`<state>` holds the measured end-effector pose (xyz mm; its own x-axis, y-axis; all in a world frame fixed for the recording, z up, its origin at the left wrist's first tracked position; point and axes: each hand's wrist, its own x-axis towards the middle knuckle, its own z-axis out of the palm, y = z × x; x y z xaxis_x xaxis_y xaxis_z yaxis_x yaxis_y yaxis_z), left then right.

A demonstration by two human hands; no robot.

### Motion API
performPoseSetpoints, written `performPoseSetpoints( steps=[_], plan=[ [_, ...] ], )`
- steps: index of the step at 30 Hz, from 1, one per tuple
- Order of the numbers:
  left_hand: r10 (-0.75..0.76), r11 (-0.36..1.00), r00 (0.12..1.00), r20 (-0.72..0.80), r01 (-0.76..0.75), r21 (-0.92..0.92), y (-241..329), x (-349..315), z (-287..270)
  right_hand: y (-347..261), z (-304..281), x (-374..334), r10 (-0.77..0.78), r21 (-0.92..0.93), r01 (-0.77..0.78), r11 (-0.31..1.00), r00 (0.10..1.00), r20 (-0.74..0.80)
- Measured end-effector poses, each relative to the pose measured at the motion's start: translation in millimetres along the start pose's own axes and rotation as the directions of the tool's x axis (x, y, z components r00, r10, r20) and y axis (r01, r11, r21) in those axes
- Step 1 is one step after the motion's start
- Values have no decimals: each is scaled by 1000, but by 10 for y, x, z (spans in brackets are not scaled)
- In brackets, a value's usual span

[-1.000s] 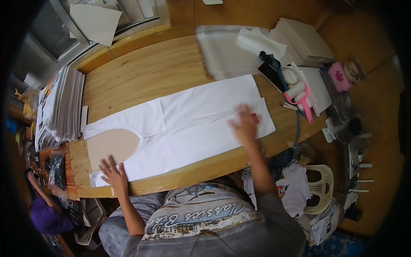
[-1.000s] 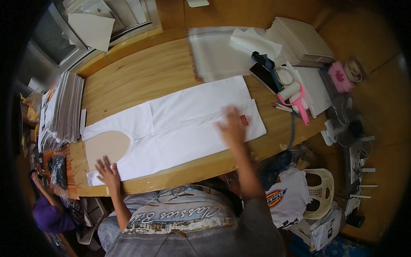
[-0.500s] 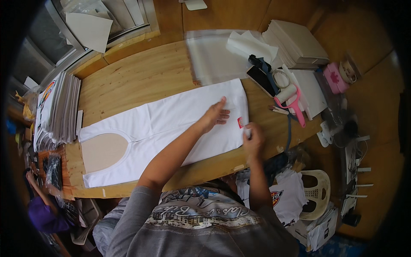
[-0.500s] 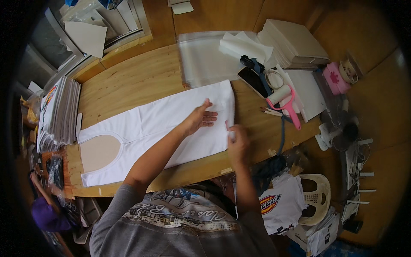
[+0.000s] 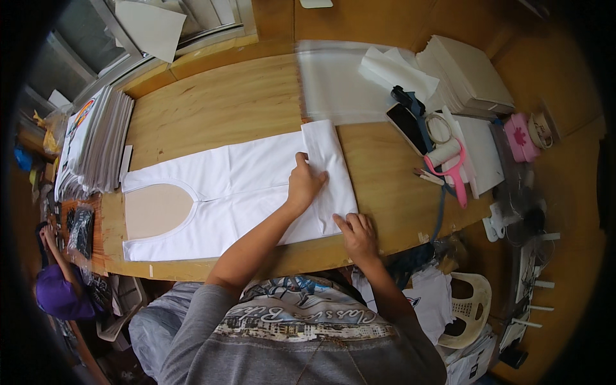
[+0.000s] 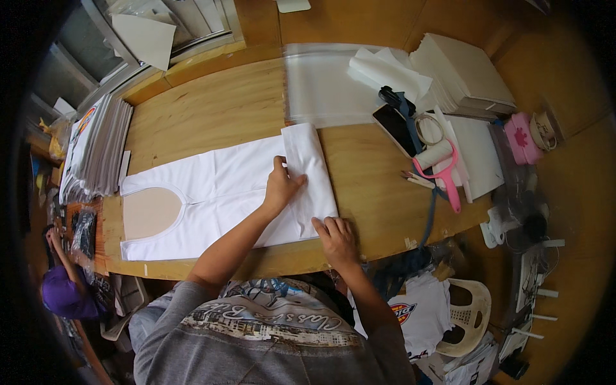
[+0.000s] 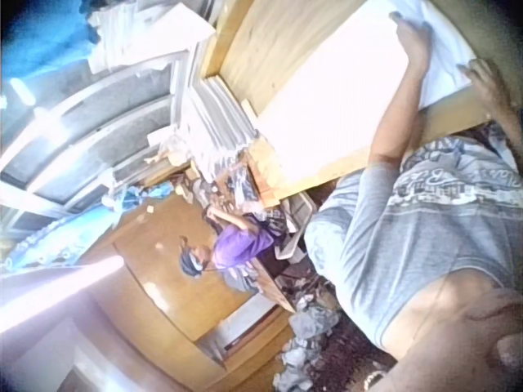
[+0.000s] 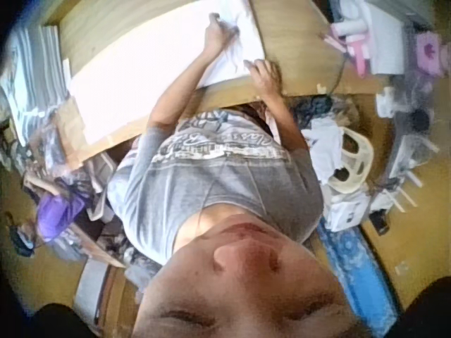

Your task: The person folds white t-shirts on a wooden table using a cardboard template to ensure consistent sizing. They attach tags to the folded shirts, place them into clear plastic bags, and stack the packaged items on a nearby chair.

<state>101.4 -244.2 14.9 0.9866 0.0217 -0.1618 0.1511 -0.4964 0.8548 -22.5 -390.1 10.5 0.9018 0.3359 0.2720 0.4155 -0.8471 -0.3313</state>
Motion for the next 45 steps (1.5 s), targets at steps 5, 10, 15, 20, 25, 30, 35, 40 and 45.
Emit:
performPoseSetpoints(
  steps=[5,10,15,20,25,30,35,40,45],
  plan=[
    [457,785,889,-32,-386,485,107,-227,47,28,-217,131,-22,123,2,992,987,162],
    [522,525,807,277,-560,641,-14,-301,248,626,-561,773,208,439,-351,827,917,341],
    [484,516,812,327,-567,642,-16,-279,265,1225,-189,2007,30,722,-251,645,952,304],
    [481,506,817,318,-555,660,-20,-281,256,1182,-81,2635,-264,598,-456,659,604,752],
    [513,548,808,288,-567,615,17,-306,269,1318,170,2777,-219,395,-160,905,621,753],
    [429,591,841,329,-537,602,89,-722,437,740,68,2384,-93,-128,146,981,931,353],
    [486,608,801,349,-597,524,3,-900,517,570,531,1820,-263,-52,276,960,948,179],
    [530,177,670,519,-686,705,77,-1189,639,700,458,1826,-308,215,325,921,945,-110],
    [423,430,736,528,-676,598,167,-958,539,1079,302,1638,-281,317,244,916,957,77]
  ],
)
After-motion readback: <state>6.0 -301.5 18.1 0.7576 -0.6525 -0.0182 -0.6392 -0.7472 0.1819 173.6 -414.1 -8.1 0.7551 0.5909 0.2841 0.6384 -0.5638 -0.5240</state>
